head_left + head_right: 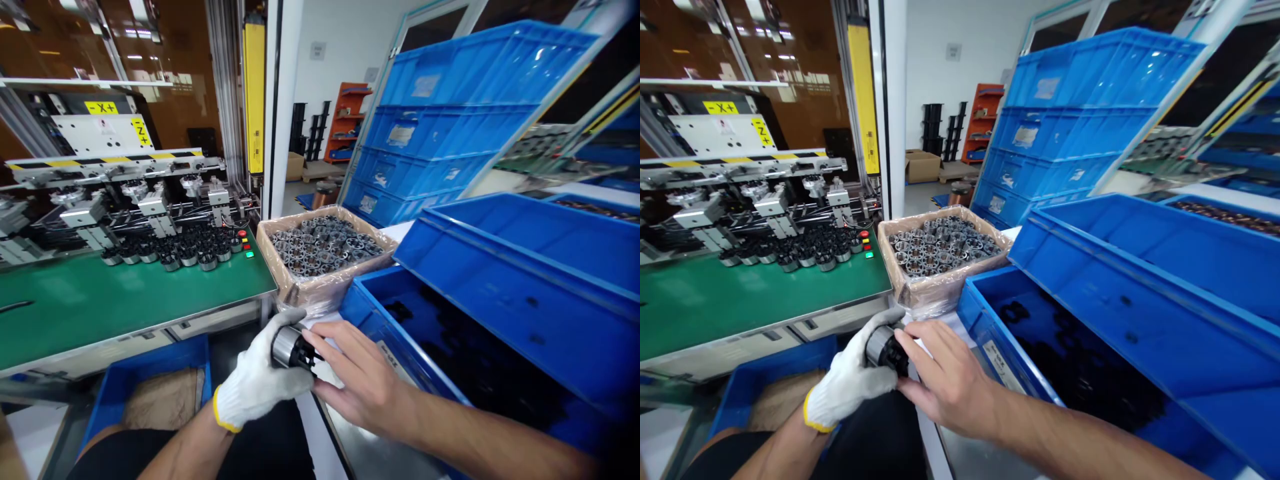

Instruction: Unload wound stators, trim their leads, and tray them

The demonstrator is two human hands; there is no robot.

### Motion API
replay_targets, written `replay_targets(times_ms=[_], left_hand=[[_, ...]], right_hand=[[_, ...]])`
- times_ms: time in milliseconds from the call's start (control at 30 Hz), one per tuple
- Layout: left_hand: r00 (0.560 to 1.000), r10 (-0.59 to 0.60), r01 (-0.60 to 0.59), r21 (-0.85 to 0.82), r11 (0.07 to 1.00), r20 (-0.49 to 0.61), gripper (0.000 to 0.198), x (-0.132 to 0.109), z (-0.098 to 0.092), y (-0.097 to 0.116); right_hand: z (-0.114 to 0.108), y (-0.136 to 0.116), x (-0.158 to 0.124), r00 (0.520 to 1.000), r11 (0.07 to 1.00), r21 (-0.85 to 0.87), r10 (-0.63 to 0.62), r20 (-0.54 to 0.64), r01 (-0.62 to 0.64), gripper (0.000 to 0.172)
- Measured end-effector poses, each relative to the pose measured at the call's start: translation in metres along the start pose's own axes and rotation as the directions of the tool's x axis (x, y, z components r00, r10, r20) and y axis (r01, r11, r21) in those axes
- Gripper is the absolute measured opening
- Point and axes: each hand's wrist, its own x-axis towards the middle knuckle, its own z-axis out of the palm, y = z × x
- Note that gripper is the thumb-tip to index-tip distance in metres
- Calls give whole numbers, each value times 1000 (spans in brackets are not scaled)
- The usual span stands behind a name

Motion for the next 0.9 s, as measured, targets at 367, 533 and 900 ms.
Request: replay_targets(times_ms=[367,533,900], left_hand=[[1000,-16,16,-67,998,-5,81,-1,6,1],[998,20,-24,-60,998,-67,84,-1,11,-2],[963,192,-176,95,980,-188,73,-3,10,-12]], right_hand=[[0,-6,-2,992,986,109,125,1,-125,44],[-1,-7,-1,996,994,68,87,-5,-86,46],[-11,0,6,971,915,327,237,34,-235,44]])
